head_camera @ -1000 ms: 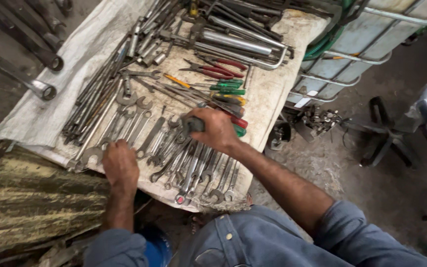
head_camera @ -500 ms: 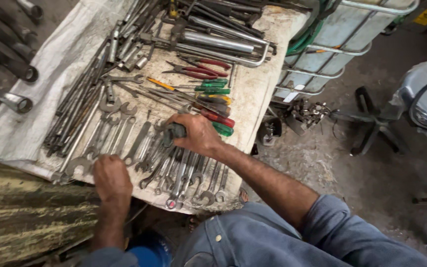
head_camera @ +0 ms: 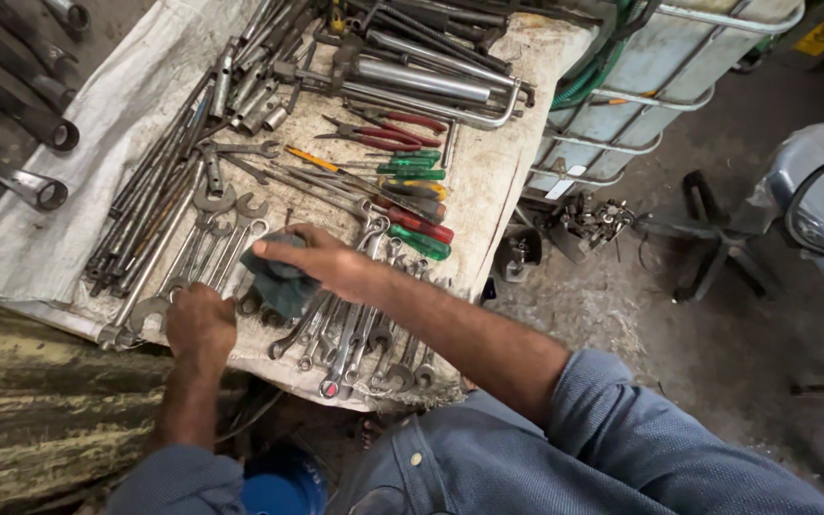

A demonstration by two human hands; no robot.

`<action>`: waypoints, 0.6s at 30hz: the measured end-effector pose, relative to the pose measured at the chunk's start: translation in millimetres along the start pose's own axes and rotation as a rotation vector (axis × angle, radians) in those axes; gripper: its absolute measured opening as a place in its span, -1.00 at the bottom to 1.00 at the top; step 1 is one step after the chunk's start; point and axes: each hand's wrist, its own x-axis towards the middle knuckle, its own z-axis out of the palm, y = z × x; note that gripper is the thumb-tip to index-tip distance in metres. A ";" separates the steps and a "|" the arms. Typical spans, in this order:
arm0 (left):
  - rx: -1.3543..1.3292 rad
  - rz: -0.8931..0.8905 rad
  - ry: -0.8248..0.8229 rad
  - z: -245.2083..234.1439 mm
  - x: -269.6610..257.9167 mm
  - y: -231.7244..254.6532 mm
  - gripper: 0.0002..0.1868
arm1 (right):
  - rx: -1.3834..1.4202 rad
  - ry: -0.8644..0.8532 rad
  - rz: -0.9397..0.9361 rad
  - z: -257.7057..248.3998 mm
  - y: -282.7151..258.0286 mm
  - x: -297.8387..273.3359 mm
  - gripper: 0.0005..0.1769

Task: The person wipes and cleans a series of wrenches using a dark cloth on a workbench filled with various tools.

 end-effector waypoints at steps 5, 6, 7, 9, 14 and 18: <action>0.053 0.186 0.035 16.4 5.0 -11.2 -0.72 | 0.316 -0.079 0.022 -10.2 21.9 22.3 -0.21; 0.075 0.258 0.087 18.2 3.8 -14.6 -0.76 | 0.340 -0.079 -0.002 -11.7 27.3 25.9 -0.22; 0.097 0.329 0.140 19.2 3.2 -14.5 -0.79 | 0.375 -0.054 0.004 -13.6 31.4 28.7 -0.23; -0.102 0.235 0.088 11.6 1.2 -13.0 -0.75 | 0.443 -0.009 0.017 -16.4 35.7 30.7 -0.26; -0.595 -0.057 -0.110 -21.7 -17.5 21.0 -0.73 | 0.522 -0.029 -0.091 -9.7 36.5 23.2 -0.36; -0.651 0.078 0.011 -25.0 -40.5 63.1 -0.72 | 0.339 -0.042 -0.200 2.7 39.9 20.3 -0.38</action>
